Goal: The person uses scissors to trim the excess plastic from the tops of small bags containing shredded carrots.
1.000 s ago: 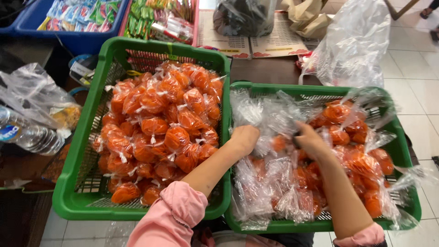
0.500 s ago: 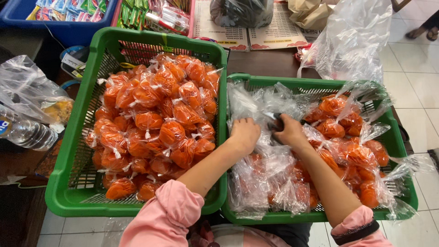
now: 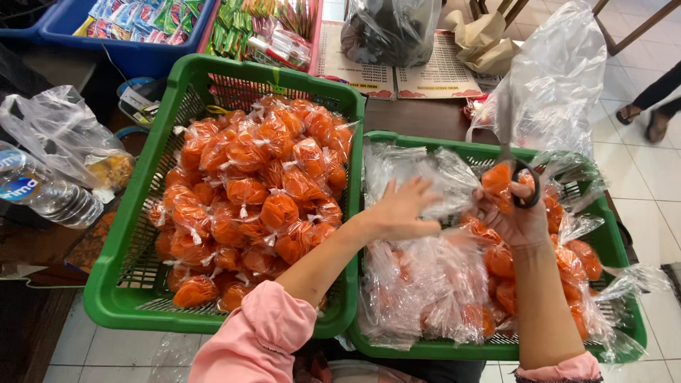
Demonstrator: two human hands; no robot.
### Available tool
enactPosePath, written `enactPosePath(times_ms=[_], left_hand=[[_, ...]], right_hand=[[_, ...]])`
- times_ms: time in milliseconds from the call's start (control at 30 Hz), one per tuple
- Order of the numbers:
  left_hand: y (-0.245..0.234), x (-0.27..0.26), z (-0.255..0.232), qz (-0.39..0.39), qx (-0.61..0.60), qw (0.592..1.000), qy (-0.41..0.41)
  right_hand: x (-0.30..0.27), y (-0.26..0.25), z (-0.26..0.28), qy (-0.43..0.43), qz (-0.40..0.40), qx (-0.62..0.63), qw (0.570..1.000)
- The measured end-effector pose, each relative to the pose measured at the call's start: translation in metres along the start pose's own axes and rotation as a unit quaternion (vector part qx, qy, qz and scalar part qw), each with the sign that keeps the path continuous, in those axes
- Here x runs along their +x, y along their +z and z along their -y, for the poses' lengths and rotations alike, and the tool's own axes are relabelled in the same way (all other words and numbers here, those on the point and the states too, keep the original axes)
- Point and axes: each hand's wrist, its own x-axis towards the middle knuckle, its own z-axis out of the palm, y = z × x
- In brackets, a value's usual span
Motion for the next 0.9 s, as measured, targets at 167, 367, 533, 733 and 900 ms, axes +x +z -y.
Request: enactPosePath(times_ms=[167,367,533,733,900], left_hand=[[0.014,0.021,0.014,-0.435,0.042,0.889,0.135],[0.028,0.011,0.008,-0.267,0.115,0.954,0.071],[0.031,0.026,0.044,-0.241,-0.139,0.959,0.06],[0.002,0.014,0.039,-0.271,-0.562,0.781,-0.01],[-0.015,0.012,0.078,-0.342,-0.697,0.626,-0.072]], right_hand=[[0.01,-0.033,-0.028,0.012,0.043,0.014,0.999],[0.0,0.018,-0.028,-0.028,0.043,-0.029,0.998],[0.001,0.04,-0.015,-0.019,-0.013,-0.095,0.995],[0.012,0.004,-0.028,-0.013,0.021,-0.201,0.979],[-0.003,0.023,-0.022,-0.013,0.217,-0.316,0.923]])
